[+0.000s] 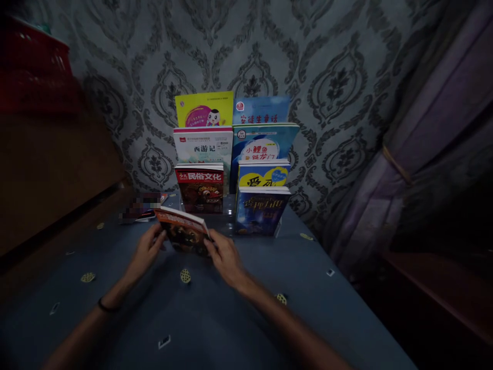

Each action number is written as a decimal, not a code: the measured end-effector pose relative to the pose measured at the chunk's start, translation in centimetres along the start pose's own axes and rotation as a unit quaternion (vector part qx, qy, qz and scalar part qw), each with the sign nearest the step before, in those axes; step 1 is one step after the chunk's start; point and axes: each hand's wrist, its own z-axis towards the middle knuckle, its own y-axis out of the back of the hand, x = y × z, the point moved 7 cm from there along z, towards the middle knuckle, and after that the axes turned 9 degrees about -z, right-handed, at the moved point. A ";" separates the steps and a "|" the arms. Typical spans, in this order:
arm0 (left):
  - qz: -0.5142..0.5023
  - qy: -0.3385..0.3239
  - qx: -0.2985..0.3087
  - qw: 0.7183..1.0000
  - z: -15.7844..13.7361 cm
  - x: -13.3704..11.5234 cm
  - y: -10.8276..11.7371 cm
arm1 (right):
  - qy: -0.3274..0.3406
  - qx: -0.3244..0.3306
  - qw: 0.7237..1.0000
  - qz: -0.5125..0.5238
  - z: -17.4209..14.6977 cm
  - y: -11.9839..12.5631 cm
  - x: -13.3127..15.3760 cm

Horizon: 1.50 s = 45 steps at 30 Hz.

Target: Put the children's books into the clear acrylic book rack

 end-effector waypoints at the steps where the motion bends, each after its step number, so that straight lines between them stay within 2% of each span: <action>1: -0.025 -0.002 0.005 1.000 0.0 -0.2 0.0 | 0.021 -0.012 1.000 -0.011 0.0 0.3 0.4; 5: -0.113 0.015 0.031 0.993 -0.4 -0.9 -0.2 | 0.092 -0.038 0.995 -0.033 -0.7 1.2 1.0; 8: -0.174 0.116 0.014 0.978 -1.4 0.4 -0.2 | 0.114 -0.041 0.991 -0.050 -1.9 1.0 0.3; 12: -0.253 0.274 -0.029 0.927 -3.3 3.2 -0.6 | 0.145 -0.029 0.986 -0.080 -3.7 -0.1 -0.1; 14: -0.267 0.331 -0.005 0.905 -4.3 4.3 -1.3 | 0.167 -0.018 0.982 -0.090 -4.5 -0.7 0.1; 16: -0.262 0.356 0.031 0.896 -5.0 4.9 -1.9 | 0.190 -0.002 0.977 -0.096 -5.3 -1.4 0.4; 18: -0.244 0.353 0.061 0.901 -5.4 5.3 -2.2 | 0.197 0.024 0.974 -0.105 -6.1 -2.0 0.2; 20: -0.218 0.321 0.089 0.917 -5.3 5.4 -2.3 | 0.188 0.084 0.970 -0.127 -6.9 -2.9 -0.4; 22: -0.175 0.270 0.114 0.940 -4.8 5.3 -2.2 | 0.156 0.164 0.959 -0.168 -7.5 -3.8 -1.1; 24: -0.117 0.231 0.130 0.957 -4.4 5.3 -1.9 | 0.108 0.211 0.948 -0.211 -7.3 -4.3 -1.3; 27: -0.042 0.211 0.146 0.966 -4.0 5.8 -1.6 | 0.058 0.206 0.951 -0.223 -5.6 -5.1 0.3; 31: 0.004 0.161 0.142 0.977 -3.6 5.8 -1.3 | 0.075 0.188 0.964 -0.170 -2.7 -8.5 3.3; 33: 0.014 0.137 0.129 0.982 -3.5 5.6 -1.2 | 0.067 0.198 0.964 -0.165 -1.9 -10.3 3.1; 35: 0.015 0.150 0.133 0.980 -3.7 5.6 -1.3 | 0.042 0.206 0.962 -0.175 -1.7 -11.0 1.7; 38: -0.001 0.201 0.153 0.968 -4.2 5.6 -1.8 | -0.024 0.191 0.956 -0.220 -2.0 -9.5 -1.7; 41: -0.017 0.212 0.156 0.965 -4.5 5.0 -2.0 | -0.083 0.185 0.940 -0.274 -2.6 -7.1 -4.4; 43: -0.023 0.213 0.157 0.964 -4.5 4.7 -2.1 | -0.099 0.186 0.930 -0.301 -3.2 -6.3 -4.7; 45: -0.030 0.207 0.154 0.966 -4.5 4.6 -2.1 | -0.091 0.188 0.926 -0.313 -4.0 -6.8 -3.7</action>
